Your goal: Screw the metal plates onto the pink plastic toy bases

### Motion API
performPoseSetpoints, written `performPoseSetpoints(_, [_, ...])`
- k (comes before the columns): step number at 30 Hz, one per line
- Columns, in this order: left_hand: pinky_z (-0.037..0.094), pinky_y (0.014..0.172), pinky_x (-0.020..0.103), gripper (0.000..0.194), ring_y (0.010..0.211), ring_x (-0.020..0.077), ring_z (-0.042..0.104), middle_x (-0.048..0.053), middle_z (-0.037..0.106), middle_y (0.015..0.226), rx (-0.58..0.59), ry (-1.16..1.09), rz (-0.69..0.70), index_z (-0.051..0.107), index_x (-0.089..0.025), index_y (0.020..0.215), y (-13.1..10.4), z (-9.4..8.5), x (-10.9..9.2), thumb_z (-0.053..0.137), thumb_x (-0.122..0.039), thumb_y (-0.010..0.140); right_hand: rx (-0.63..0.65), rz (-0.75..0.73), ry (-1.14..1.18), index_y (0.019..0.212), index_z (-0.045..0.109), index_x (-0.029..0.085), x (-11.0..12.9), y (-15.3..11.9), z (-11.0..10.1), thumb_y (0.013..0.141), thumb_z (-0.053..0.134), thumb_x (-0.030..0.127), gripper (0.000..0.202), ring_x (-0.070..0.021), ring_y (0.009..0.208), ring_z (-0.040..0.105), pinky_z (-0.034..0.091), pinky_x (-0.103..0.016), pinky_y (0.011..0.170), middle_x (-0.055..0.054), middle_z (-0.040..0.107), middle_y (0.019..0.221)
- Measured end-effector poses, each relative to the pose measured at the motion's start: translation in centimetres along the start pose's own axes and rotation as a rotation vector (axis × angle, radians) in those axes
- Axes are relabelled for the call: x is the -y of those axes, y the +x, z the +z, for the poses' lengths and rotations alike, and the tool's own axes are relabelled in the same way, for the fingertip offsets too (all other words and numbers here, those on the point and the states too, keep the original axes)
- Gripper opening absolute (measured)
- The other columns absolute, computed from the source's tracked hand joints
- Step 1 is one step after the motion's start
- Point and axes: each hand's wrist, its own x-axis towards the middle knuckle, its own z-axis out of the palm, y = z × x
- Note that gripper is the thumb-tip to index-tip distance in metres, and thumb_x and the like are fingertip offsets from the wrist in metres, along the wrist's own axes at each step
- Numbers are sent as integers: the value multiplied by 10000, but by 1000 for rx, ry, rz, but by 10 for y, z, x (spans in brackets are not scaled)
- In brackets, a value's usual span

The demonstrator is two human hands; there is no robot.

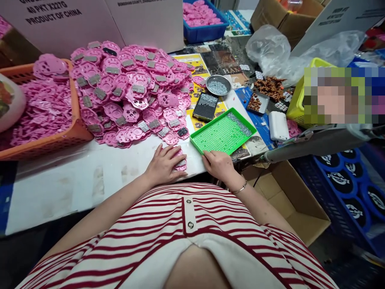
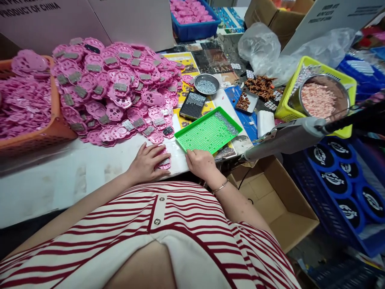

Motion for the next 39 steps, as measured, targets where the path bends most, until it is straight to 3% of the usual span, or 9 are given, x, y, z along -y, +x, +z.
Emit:
performPoseSetpoints(6, [180, 1205, 623, 640, 1412, 378, 386, 119, 491, 1512, 30, -69, -21, 613, -260, 1361, 1, 2, 1, 620, -632, 839, -133, 110, 147, 1054, 697, 159, -14, -2, -7, 960, 461, 440, 378, -175, 799, 599, 428, -303, 722, -103, 705, 882])
performPoseSetpoints(10, [239, 1179, 646, 597, 1372, 385, 448, 145, 535, 1470, -10, -84, 6, 644, -237, 1326, 4, 3, -3, 615, -600, 853, -351, 151, 164, 986, 693, 194, -24, -24, -30, 963, 455, 326, 274, -190, 770, 643, 524, -344, 727, -92, 715, 820])
performPoseSetpoints(14, [285, 1168, 634, 626, 1348, 374, 491, 137, 568, 1440, -108, -61, 33, 647, -260, 1320, 15, 9, -6, 648, -638, 821, -461, -22, 147, 930, 692, 261, -30, -34, -48, 903, 558, 233, 140, -190, 711, 688, 584, -338, 664, -55, 735, 783])
performPoseSetpoints(20, [185, 1224, 604, 779, 1416, 347, 425, 97, 483, 1527, -202, -65, -47, 554, -302, 1412, 18, 3, 1, 638, -743, 775, -485, -291, 186, 1067, 642, 330, -26, -17, -55, 872, 591, 182, 250, -227, 655, 707, 610, -369, 580, -50, 727, 790])
performPoseSetpoints(24, [174, 1220, 619, 898, 1454, 353, 369, 117, 427, 1563, -246, -34, -226, 477, -282, 1469, -9, -5, 12, 687, -745, 729, -342, -459, 150, 1082, 641, 321, -12, 12, -47, 893, 578, 238, 216, -229, 689, 718, 617, -356, 581, -62, 727, 834])
performPoseSetpoints(28, [181, 1221, 602, 942, 1439, 357, 392, 148, 434, 1552, -339, -25, -410, 482, -263, 1464, -49, -8, 22, 752, -714, 683, -206, -604, -33, 1102, 685, 208, 17, 45, -32, 916, 562, 336, 258, -254, 801, 716, 616, -383, 677, -135, 725, 933])
performPoseSetpoints(30, [168, 1225, 598, 916, 1443, 359, 380, 166, 419, 1557, -389, -47, -503, 466, -217, 1473, -65, -6, 27, 741, -676, 730, -152, -606, -49, 1194, 664, 193, 32, 56, -17, 911, 572, 401, 363, -295, 947, 702, 602, -445, 795, -169, 710, 1103])
performPoseSetpoints(33, [173, 1231, 580, 856, 1442, 332, 387, 180, 440, 1538, -464, -84, -611, 444, -170, 1476, -76, -1, 34, 696, -635, 803, -88, -556, -57, 1399, 522, 152, 51, 63, 14, 896, 565, 515, 622, -374, 1305, 541, 492, -542, 1036, -232, 526, 1439])
performPoseSetpoints(39, [210, 1232, 545, 740, 1414, 287, 438, 167, 491, 1502, -588, -111, -660, 460, -165, 1440, -75, 4, 41, 626, -611, 873, -9, -481, -46, 1421, 493, 334, 78, 71, 55, 971, 412, 505, 489, -321, 1465, 381, 299, -593, 1172, -102, 417, 1573])
